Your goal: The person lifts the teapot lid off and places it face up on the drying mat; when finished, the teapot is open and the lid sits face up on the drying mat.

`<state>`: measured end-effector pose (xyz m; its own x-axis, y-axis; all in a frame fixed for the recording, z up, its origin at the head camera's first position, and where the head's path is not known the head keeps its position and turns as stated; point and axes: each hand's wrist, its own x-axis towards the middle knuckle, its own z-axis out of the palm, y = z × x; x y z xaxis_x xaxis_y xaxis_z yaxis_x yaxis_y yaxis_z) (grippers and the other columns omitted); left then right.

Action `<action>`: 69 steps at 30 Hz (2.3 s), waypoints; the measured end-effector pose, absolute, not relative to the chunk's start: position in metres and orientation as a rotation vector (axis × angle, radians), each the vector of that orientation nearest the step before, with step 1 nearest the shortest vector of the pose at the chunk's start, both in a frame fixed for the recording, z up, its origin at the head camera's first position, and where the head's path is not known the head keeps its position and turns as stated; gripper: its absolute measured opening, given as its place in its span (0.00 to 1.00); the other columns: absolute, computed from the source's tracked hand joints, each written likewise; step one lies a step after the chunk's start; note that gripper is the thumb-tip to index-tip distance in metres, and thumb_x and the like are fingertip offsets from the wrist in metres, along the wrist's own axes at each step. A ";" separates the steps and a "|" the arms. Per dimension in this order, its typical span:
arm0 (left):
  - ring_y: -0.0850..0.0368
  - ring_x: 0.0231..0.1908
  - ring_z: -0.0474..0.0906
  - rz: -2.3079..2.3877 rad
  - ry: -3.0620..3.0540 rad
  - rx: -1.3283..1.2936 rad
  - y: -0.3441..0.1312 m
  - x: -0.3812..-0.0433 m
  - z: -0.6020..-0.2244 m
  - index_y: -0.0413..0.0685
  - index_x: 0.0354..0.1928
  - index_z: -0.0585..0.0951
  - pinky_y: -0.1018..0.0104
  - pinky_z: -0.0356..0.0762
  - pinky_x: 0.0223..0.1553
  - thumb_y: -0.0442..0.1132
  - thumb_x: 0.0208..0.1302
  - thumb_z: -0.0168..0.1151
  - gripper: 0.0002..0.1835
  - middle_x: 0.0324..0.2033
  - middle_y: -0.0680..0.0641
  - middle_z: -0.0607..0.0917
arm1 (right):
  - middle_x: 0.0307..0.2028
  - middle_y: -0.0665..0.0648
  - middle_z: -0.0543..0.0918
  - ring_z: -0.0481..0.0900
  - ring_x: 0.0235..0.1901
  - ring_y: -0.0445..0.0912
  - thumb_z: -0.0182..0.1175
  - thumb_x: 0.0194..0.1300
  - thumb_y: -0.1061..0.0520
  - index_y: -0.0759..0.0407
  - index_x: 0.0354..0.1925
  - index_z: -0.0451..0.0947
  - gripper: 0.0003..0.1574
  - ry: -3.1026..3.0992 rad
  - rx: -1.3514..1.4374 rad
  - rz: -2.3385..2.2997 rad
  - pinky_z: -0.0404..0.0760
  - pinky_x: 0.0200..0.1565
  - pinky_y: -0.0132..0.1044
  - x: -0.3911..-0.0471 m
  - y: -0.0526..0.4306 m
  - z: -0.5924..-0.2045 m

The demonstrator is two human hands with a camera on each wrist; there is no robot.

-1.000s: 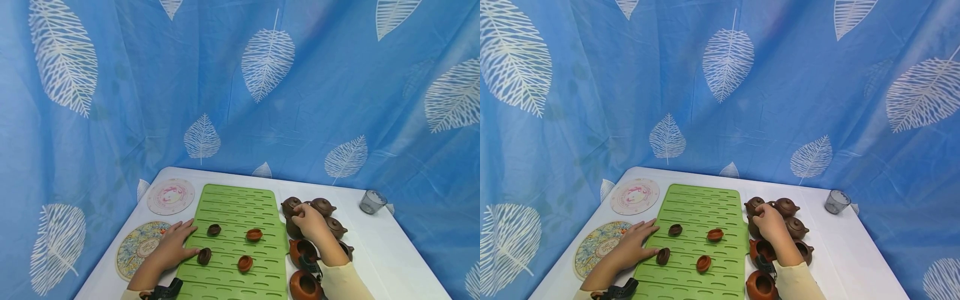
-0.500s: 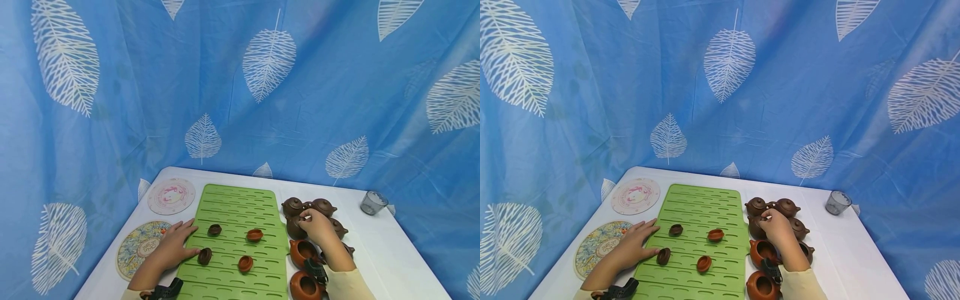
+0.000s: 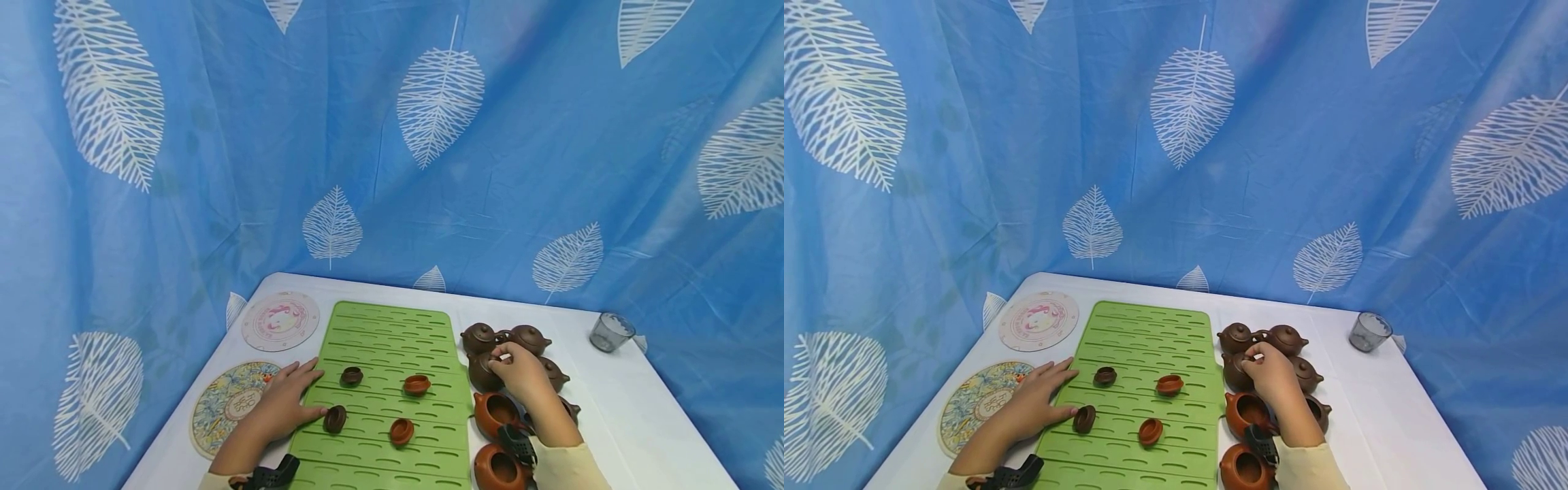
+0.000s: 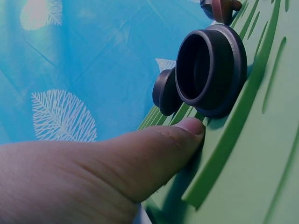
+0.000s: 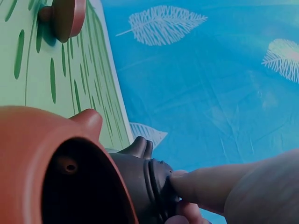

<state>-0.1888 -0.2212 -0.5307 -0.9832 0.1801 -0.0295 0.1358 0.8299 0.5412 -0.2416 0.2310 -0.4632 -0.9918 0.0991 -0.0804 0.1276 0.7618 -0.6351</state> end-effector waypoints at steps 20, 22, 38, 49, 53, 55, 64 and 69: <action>0.31 0.78 0.55 0.866 2.927 0.254 -0.220 -0.189 -0.530 0.52 0.72 0.77 0.20 0.57 0.68 0.57 0.56 0.80 0.43 0.79 0.47 0.66 | 0.44 0.60 0.87 0.78 0.31 0.44 0.49 0.84 0.58 0.69 0.57 0.72 0.16 2.484 0.112 -1.661 0.81 0.31 0.36 -0.243 0.234 -0.465; 0.31 0.78 0.55 0.865 2.924 0.253 -0.221 -0.188 -0.530 0.52 0.73 0.77 0.20 0.57 0.68 0.56 0.57 0.80 0.42 0.80 0.47 0.66 | 0.46 0.61 0.87 0.76 0.29 0.41 0.47 0.84 0.59 0.71 0.62 0.70 0.19 2.369 0.101 -1.739 0.80 0.30 0.33 -0.243 0.234 -0.467; 0.31 0.78 0.55 0.855 2.928 0.249 -0.222 -0.189 -0.532 0.53 0.73 0.77 0.20 0.56 0.68 0.57 0.56 0.80 0.43 0.79 0.48 0.66 | 0.43 0.60 0.83 0.71 0.26 0.40 0.46 0.84 0.60 0.66 0.62 0.71 0.16 2.213 0.120 -1.862 0.76 0.28 0.31 -0.247 0.216 -0.469; 0.31 0.78 0.54 0.863 2.928 0.258 -0.221 -0.189 -0.531 0.52 0.73 0.76 0.21 0.54 0.70 0.56 0.57 0.80 0.43 0.79 0.47 0.66 | 0.49 0.60 0.83 0.73 0.28 0.39 0.46 0.85 0.59 0.65 0.63 0.73 0.18 2.192 -0.011 -1.805 0.76 0.28 0.30 -0.265 0.184 -0.461; 0.32 0.78 0.54 0.856 2.924 0.255 -0.221 -0.189 -0.532 0.52 0.73 0.76 0.22 0.54 0.71 0.56 0.57 0.80 0.43 0.80 0.48 0.65 | 0.49 0.64 0.84 0.72 0.26 0.39 0.47 0.84 0.59 0.63 0.63 0.74 0.17 2.196 -0.022 -1.763 0.75 0.27 0.31 -0.272 0.168 -0.460; 0.32 0.78 0.54 0.853 2.924 0.249 -0.221 -0.189 -0.532 0.53 0.73 0.76 0.21 0.54 0.70 0.57 0.57 0.80 0.43 0.80 0.48 0.65 | 0.49 0.66 0.85 0.73 0.26 0.40 0.48 0.83 0.60 0.63 0.63 0.74 0.17 2.200 -0.014 -1.745 0.75 0.27 0.32 -0.274 0.161 -0.460; 0.32 0.79 0.53 0.865 2.913 0.232 -0.223 -0.190 -0.531 0.53 0.73 0.76 0.21 0.54 0.70 0.56 0.57 0.80 0.43 0.80 0.49 0.65 | 0.46 0.67 0.86 0.74 0.25 0.43 0.51 0.81 0.62 0.62 0.56 0.77 0.13 2.241 -0.029 -1.635 0.74 0.28 0.36 -0.283 0.137 -0.470; 0.33 0.79 0.53 0.862 2.913 0.241 -0.222 -0.189 -0.532 0.53 0.73 0.76 0.21 0.54 0.70 0.57 0.57 0.79 0.43 0.80 0.49 0.65 | 0.41 0.62 0.87 0.73 0.24 0.43 0.49 0.82 0.61 0.63 0.55 0.78 0.13 2.287 -0.061 -1.518 0.73 0.28 0.36 -0.285 0.129 -0.480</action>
